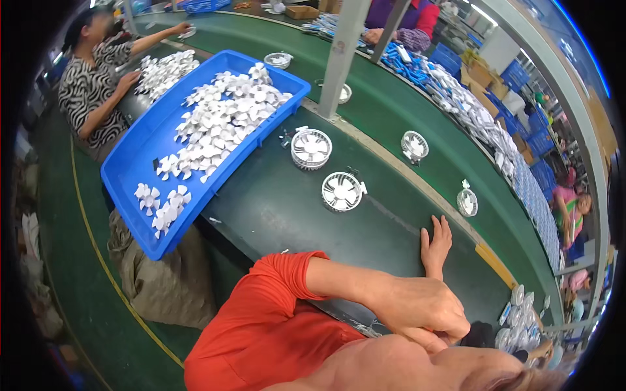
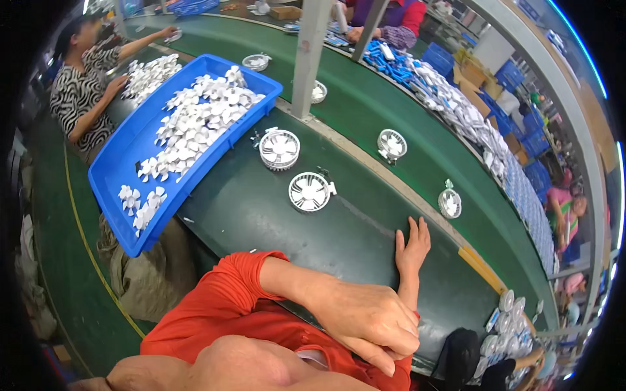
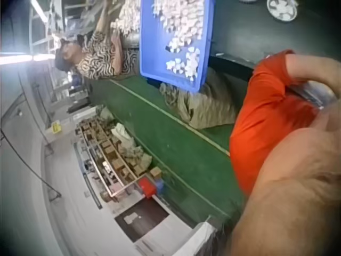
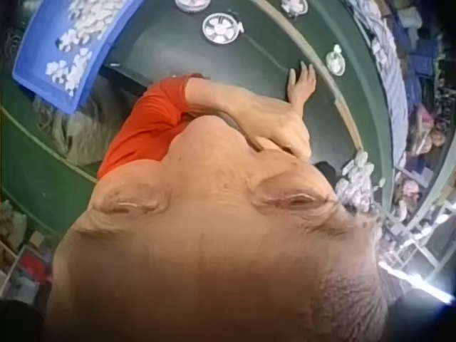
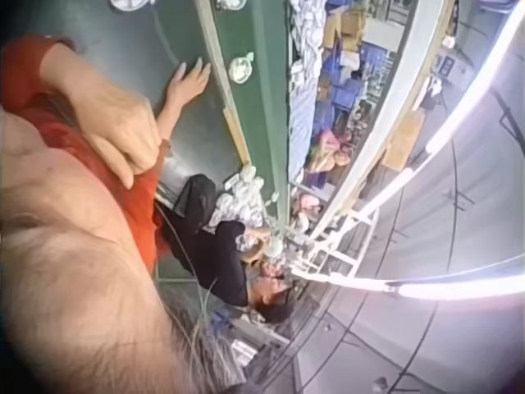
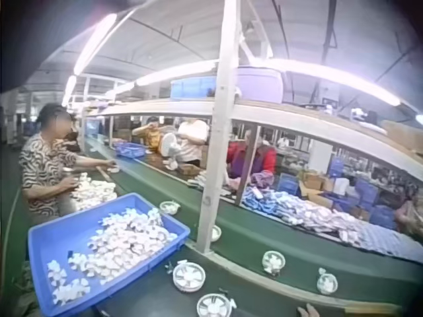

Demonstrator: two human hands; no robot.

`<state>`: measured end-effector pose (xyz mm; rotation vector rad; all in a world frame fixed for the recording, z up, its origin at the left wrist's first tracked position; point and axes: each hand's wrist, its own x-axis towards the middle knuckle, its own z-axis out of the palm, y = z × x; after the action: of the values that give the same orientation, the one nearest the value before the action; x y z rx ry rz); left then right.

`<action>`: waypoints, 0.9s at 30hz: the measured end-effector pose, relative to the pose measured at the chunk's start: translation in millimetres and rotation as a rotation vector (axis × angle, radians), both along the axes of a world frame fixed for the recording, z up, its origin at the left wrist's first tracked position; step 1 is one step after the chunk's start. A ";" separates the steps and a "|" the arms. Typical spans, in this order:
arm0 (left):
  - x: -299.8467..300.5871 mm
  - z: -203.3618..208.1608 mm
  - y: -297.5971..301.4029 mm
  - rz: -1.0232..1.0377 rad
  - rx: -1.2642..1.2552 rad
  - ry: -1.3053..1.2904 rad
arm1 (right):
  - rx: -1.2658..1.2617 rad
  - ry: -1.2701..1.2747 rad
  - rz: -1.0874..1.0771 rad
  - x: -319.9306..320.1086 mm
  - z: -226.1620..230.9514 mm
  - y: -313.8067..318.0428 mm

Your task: Assembling the protective grilles for small electronic fans on an assembly line.

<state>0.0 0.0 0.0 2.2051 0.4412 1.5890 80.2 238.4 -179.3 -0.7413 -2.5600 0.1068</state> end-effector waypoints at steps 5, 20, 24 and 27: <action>-1.5 -5.8 0.7 0.116 0.059 0.002 | 0.011 0.061 0.044 -10.7 1.5 -13.8; 15.9 -131.7 59.3 0.591 -0.215 0.614 | -0.091 0.266 0.049 -2.5 36.2 82.2; 17.5 -173.5 56.9 0.665 -0.298 0.621 | 0.137 0.226 -0.262 -7.7 15.4 144.4; 22.3 -184.6 68.3 0.588 -0.327 0.453 | -0.049 0.186 -0.353 16.1 -7.9 193.5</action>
<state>22.3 68.3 -184.6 2.2719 1.4783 1.1119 96.3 431.9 -187.2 -1.1328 -2.2223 0.1172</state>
